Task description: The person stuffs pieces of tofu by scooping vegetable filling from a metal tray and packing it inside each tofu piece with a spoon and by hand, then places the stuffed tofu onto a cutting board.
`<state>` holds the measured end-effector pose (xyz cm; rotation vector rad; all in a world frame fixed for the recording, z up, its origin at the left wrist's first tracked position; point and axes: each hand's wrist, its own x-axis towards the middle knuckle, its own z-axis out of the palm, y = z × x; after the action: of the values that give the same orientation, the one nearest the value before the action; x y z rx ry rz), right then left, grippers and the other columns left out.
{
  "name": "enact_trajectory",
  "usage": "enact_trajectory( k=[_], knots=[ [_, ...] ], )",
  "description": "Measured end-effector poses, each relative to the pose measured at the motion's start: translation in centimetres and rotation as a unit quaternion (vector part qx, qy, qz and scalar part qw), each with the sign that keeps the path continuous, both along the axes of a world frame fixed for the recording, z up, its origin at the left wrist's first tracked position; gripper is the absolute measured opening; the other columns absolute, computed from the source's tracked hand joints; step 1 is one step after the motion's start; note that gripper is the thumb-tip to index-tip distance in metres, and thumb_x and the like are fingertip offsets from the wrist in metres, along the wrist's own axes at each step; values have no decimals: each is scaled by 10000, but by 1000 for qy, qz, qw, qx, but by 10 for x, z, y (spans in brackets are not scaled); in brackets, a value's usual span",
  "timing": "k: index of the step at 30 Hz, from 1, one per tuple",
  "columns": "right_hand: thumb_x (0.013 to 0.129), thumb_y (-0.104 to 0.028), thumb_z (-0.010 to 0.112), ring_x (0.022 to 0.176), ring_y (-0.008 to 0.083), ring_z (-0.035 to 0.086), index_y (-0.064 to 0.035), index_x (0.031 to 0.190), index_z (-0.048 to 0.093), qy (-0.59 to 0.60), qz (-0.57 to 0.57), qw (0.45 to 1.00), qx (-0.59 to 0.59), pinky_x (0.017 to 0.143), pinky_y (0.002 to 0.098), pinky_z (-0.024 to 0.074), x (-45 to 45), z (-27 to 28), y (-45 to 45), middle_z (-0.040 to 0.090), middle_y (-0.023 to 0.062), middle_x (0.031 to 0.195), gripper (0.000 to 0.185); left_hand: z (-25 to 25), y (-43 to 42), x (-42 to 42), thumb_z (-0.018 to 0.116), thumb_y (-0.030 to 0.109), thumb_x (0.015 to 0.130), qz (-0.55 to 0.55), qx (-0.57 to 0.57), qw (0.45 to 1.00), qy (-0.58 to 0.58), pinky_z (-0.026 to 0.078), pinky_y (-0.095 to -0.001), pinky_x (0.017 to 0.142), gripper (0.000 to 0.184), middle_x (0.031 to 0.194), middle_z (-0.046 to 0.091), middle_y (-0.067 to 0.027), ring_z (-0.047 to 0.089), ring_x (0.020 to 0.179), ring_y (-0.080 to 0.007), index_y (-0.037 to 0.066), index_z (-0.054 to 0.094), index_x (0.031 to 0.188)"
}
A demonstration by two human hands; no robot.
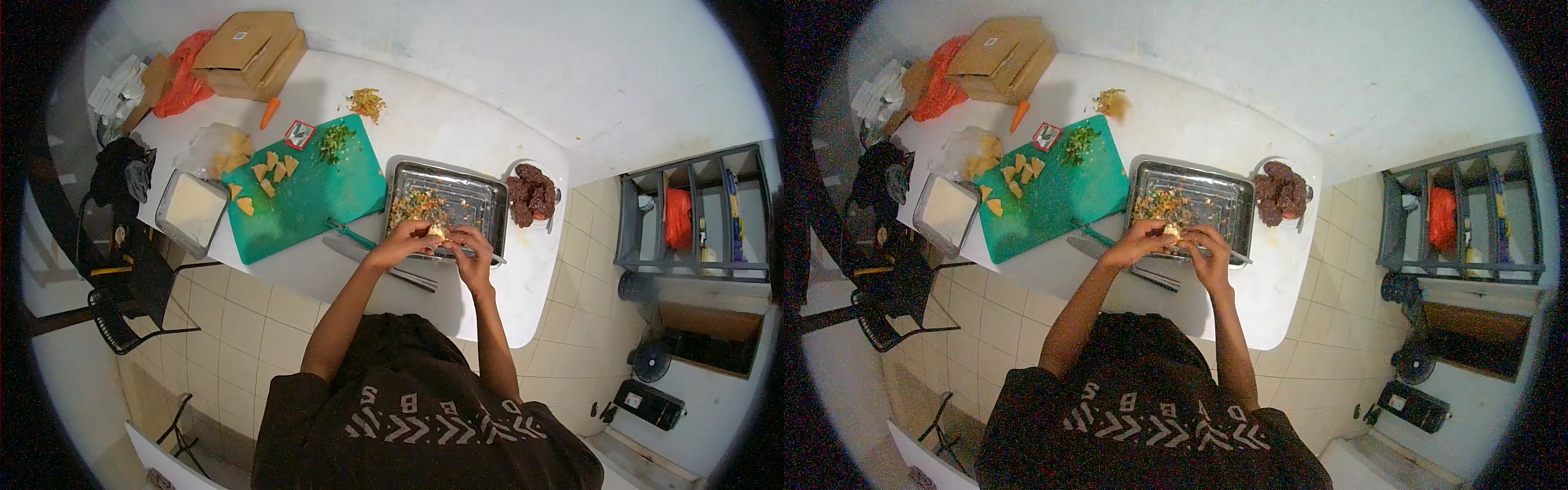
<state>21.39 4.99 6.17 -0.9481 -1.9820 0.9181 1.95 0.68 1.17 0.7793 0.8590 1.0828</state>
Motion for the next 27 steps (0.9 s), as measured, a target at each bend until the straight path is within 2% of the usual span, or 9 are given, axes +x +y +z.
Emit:
enact_trajectory(
  k=[5, 8, 10, 14, 16, 23, 26, 27],
  knots=[
    [792, -37, 770, 937, 254, 668, -9, 873, 731, -5, 3, 1000, 9, 823, 348, 514, 0, -2, -1, 684, 118, 1014, 94, 1, -1, 1, 706, 238, 927, 1, 4, 1000, 5, 567, -250, 758, 300, 925, 662, -23, 637, 856, -83, -18, 683, 1082],
    [784, -46, 780, 935, 254, 668, -7, 910, 725, -17, 16, 1000, 16, 821, 350, 515, 1, 0, -1, 686, 121, 1020, 144, 3, -1, 0, 712, 248, 922, -3, 13, 1000, 16, 555, -245, 747, 308, 916, 661, -26, 628, 841, -81, -26, 682, 1062],
    [777, -63, 788, 949, 253, 665, -8, 955, 719, 7, -4, 999, -52, 819, 356, 519, -2, 9, -4, 685, 122, 1046, 198, 3, -1, -1, 716, 253, 919, -5, 13, 1000, 10, 541, -243, 737, 313, 902, 661, -26, 617, 820, -79, -28, 681, 1052],
    [786, -78, 782, 964, 259, 664, -17, 1029, 720, -5, -20, 999, -46, 811, 354, 526, 1, 5, -3, 679, 121, 1083, 258, 4, -2, 0, 719, 256, 916, -1, 9, 1000, 17, 533, -242, 736, 314, 891, 660, -26, 610, 808, -81, -30, 680, 1042],
    [815, -78, 754, 987, 269, 665, -31, 1073, 729, -30, 19, 999, 20, 826, 359, 532, 2, 3, -2, 673, 121, 1110, 263, 3, -2, 0, 714, 251, 919, 2, 9, 1000, 8, 534, -246, 742, 298, 887, 658, -26, 611, 810, -83, -24, 680, 1028],
    [845, -74, 719, 1028, 285, 662, -40, 1081, 739, -22, 48, 998, -24, 874, 381, 526, 2, -1, -8, 670, 125, 1124, 239, 6, -4, -2, 691, 219, 933, -11, 28, 1000, 8, 526, -249, 734, 243, 875, 652, -23, 603, 800, -79, -16, 674, 990],
    [842, -78, 725, 1054, 291, 653, -40, 1095, 730, -34, 62, 997, -16, 896, 385, 519, 6, -3, -6, 664, 123, 1147, 256, 6, -5, -2, 686, 202, 931, -10, 44, 999, 25, 511, -248, 721, 225, 847, 643, -17, 588, 783, -77, -20, 671, 965],
    [841, -98, 733, 1075, 296, 644, -48, 1147, 705, -40, 51, 998, -18, 911, 389, 512, 6, 0, -6, 652, 124, 1179, 311, 7, -5, -3, 687, 201, 928, -14, 41, 999, 33, 504, -249, 713, 223, 829, 636, -13, 581, 773, -77, -20, 671, 954]
  ],
)
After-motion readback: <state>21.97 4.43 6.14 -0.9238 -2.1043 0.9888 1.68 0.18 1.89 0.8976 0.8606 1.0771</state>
